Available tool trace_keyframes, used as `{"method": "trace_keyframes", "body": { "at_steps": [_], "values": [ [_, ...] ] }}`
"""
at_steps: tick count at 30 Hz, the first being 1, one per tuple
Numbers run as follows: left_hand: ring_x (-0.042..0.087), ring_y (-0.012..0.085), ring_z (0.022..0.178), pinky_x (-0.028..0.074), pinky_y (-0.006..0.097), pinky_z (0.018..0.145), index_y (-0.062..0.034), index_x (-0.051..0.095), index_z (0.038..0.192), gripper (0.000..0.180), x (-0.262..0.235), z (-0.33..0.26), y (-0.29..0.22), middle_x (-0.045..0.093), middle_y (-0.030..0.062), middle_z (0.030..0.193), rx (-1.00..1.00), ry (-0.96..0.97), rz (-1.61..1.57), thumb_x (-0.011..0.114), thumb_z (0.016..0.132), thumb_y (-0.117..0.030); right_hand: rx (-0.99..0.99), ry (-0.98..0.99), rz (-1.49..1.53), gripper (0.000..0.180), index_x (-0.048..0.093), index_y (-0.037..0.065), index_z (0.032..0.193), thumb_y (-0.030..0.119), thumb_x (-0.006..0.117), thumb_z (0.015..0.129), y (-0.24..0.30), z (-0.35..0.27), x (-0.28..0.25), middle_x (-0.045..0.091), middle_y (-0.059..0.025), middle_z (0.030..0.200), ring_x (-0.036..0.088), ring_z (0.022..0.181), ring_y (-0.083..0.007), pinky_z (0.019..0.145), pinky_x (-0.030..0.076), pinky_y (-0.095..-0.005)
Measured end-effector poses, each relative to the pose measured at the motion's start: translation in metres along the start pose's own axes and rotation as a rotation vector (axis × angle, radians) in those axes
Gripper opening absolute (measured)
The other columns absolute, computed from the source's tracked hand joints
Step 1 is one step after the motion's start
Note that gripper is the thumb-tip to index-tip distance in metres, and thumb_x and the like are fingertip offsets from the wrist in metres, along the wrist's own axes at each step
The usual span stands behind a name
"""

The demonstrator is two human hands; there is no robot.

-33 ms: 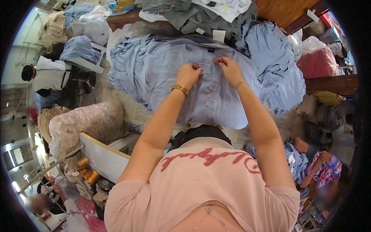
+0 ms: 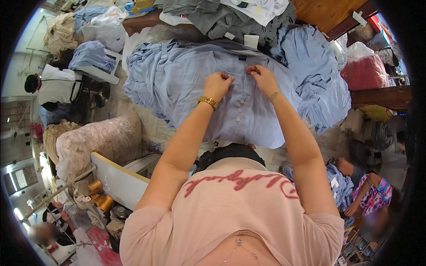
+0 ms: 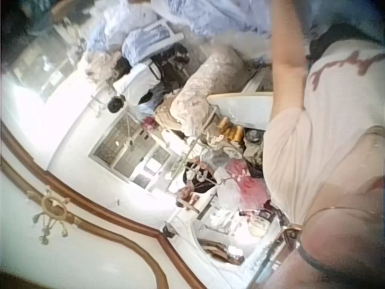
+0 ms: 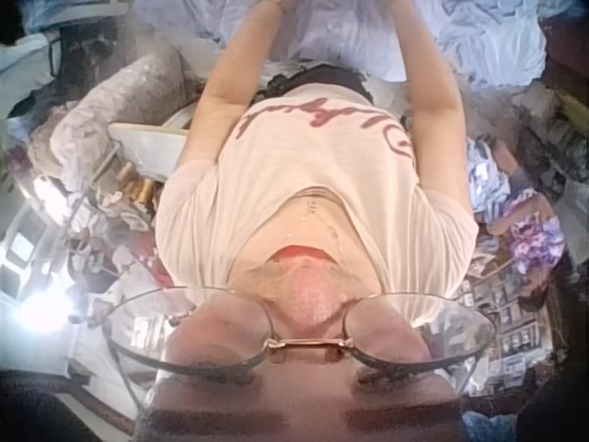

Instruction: The person picks up and unfolds light blue button-down shirts from a large pile, checking the collar and front buttons of each garment before placing them back down.

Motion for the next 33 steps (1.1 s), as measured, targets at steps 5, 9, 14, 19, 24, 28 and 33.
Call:
{"method": "trace_keyframes", "body": {
  "at_steps": [5, 9, 14, 19, 24, 28, 33],
  "values": [
    [0.062, 0.0195, 0.054, 0.047, 0.03, 0.056, -0.0013, 0.062, 0.081, 0.019, 0.002, 0.017, 0.011, 0.063, 0.0088, 0.064, 0.019, -0.004, -0.036, 0.06, 0.077, -0.02, 0.234, 0.187, 0.142, 0.019, 0.06, 0.006, 0.096, 0.011, 0.054, 0.079, -0.01, 0.0, 0.01, 0.061, -0.0018, 0.088, 0.05, 0.065, -0.0046, 0.046, 0.038, -0.0203],
    [0.061, 0.0231, 0.058, 0.047, 0.031, 0.058, -0.0021, 0.061, 0.08, 0.016, -0.009, 0.02, 0.0, 0.062, 0.0094, 0.066, 0.227, -0.129, 0.019, 0.059, 0.078, -0.018, 0.093, 0.153, -0.082, 0.02, 0.062, 0.003, 0.09, 0.014, 0.062, 0.073, 0.005, -0.001, 0.005, 0.061, -0.0099, 0.081, 0.057, 0.077, -0.0204, 0.069, 0.044, -0.031],
    [0.059, 0.0208, 0.056, 0.046, 0.031, 0.056, -0.0011, 0.06, 0.088, 0.016, -0.028, -0.009, -0.034, 0.063, 0.0095, 0.073, 0.517, -0.42, 0.158, 0.059, 0.077, -0.012, 0.02, 0.169, -0.158, 0.019, 0.061, 0.002, 0.088, 0.013, 0.063, 0.073, 0.011, -0.001, 0.003, 0.061, -0.0088, 0.079, 0.056, 0.076, -0.0172, 0.068, 0.044, -0.029],
    [0.056, 0.013, 0.053, 0.045, 0.026, 0.051, -0.0014, 0.059, 0.099, 0.026, 0.024, -0.013, -0.034, 0.064, 0.0076, 0.075, 0.214, 0.152, -0.333, 0.061, 0.074, -0.009, 0.161, 0.261, 0.237, 0.015, 0.06, 0.001, 0.088, 0.008, 0.061, 0.075, 0.015, -0.011, 0.003, 0.06, -0.0038, 0.077, 0.053, 0.071, -0.0095, 0.064, 0.043, -0.0247],
    [0.057, 0.0113, 0.058, 0.045, 0.024, 0.055, 0.0, 0.06, 0.097, 0.029, 0.031, -0.009, -0.032, 0.064, 0.0068, 0.075, 0.269, 0.073, -0.169, 0.066, 0.07, -0.007, 0.158, 0.313, 0.182, 0.015, 0.061, 0.002, 0.089, 0.009, 0.059, 0.076, 0.03, -0.012, -0.003, 0.059, -0.002, 0.076, 0.05, 0.067, -0.009, 0.061, 0.041, -0.0235],
    [0.058, 0.01, 0.062, 0.046, 0.023, 0.058, -0.0004, 0.061, 0.095, 0.03, 0.037, -0.006, -0.025, 0.064, 0.0062, 0.074, 0.172, 0.099, -0.267, 0.069, 0.066, -0.005, 0.113, 0.321, 0.171, 0.015, 0.061, 0.003, 0.088, 0.012, 0.059, 0.076, 0.023, -0.008, -0.002, 0.059, -0.0013, 0.072, 0.049, 0.064, -0.0096, 0.06, 0.041, -0.0242],
    [0.057, 0.0083, 0.065, 0.045, 0.022, 0.059, 0.0004, 0.061, 0.092, 0.03, 0.039, -0.006, -0.02, 0.063, 0.0051, 0.072, 0.078, 0.116, -0.3, 0.071, 0.065, -0.004, 0.026, 0.31, 0.056, 0.015, 0.061, 0.003, 0.084, 0.016, 0.06, 0.075, 0.029, -0.001, -0.003, 0.059, -0.005, 0.069, 0.05, 0.063, -0.0122, 0.059, 0.041, -0.0264]
  ]
}}
Point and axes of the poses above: each hand's wrist, its own z-axis towards the middle knuckle, its own x-axis out of the palm, y = z × x, the point moved 9 cm from there along z, towards the middle knuckle
